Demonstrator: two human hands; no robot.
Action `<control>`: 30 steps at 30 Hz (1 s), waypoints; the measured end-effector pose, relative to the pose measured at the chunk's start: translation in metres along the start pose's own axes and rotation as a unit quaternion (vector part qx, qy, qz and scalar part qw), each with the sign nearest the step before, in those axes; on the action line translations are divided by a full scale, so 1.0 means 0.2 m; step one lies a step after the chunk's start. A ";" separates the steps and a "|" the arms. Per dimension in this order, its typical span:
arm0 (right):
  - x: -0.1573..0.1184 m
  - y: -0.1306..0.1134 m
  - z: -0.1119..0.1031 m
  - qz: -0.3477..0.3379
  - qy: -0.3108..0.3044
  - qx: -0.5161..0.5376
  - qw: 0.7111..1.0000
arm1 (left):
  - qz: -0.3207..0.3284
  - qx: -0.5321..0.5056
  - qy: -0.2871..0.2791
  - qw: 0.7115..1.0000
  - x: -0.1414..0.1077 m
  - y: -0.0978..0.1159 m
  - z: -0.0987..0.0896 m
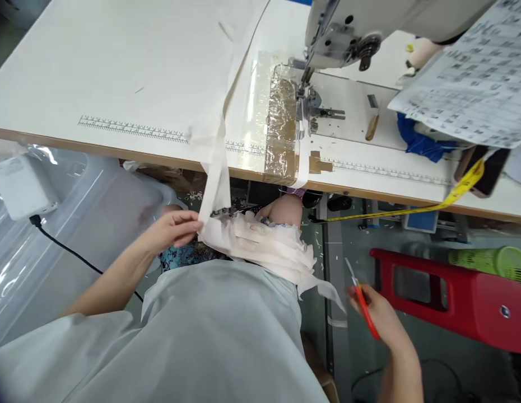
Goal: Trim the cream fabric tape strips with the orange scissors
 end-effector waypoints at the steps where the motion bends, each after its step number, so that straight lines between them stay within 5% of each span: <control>1: 0.02 -0.08 0.06 -0.010 -0.014 0.005 1.000 | -0.013 -0.006 -0.007 1.000 -0.02 -0.06 0.03; 4: 0.05 -0.45 0.27 -0.094 -0.140 0.058 0.984 | -0.024 -0.043 -0.016 0.999 -0.05 -0.14 0.12; 7: 0.04 -0.84 0.47 -0.206 -0.302 0.088 0.927 | -0.027 -0.075 -0.001 0.997 -0.08 -0.15 0.16; 11: 0.07 -1.13 0.61 -0.283 -0.396 0.022 0.873 | -0.041 -0.080 0.012 0.996 -0.10 -0.19 0.16; 16: 0.13 -1.22 0.70 -0.312 -0.447 -0.014 0.838 | -0.060 -0.099 0.024 0.993 -0.12 -0.23 0.14; 21: 0.14 -1.26 0.73 -0.338 -0.431 -0.052 0.835 | -0.070 -0.098 0.036 0.992 -0.12 -0.22 0.14; 30: 0.14 -1.29 0.68 -0.379 -0.251 -0.214 0.864 | -0.074 -0.081 0.052 0.993 -0.11 -0.24 0.11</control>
Point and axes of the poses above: each hand's wrist, its own x-axis towards the middle knuckle, its own z-axis out of the palm, y = z × x, the point moved 6 cm from there along x, towards the middle knuckle, and after that the axes turned 2 degrees about y, right-handed, at the moved point
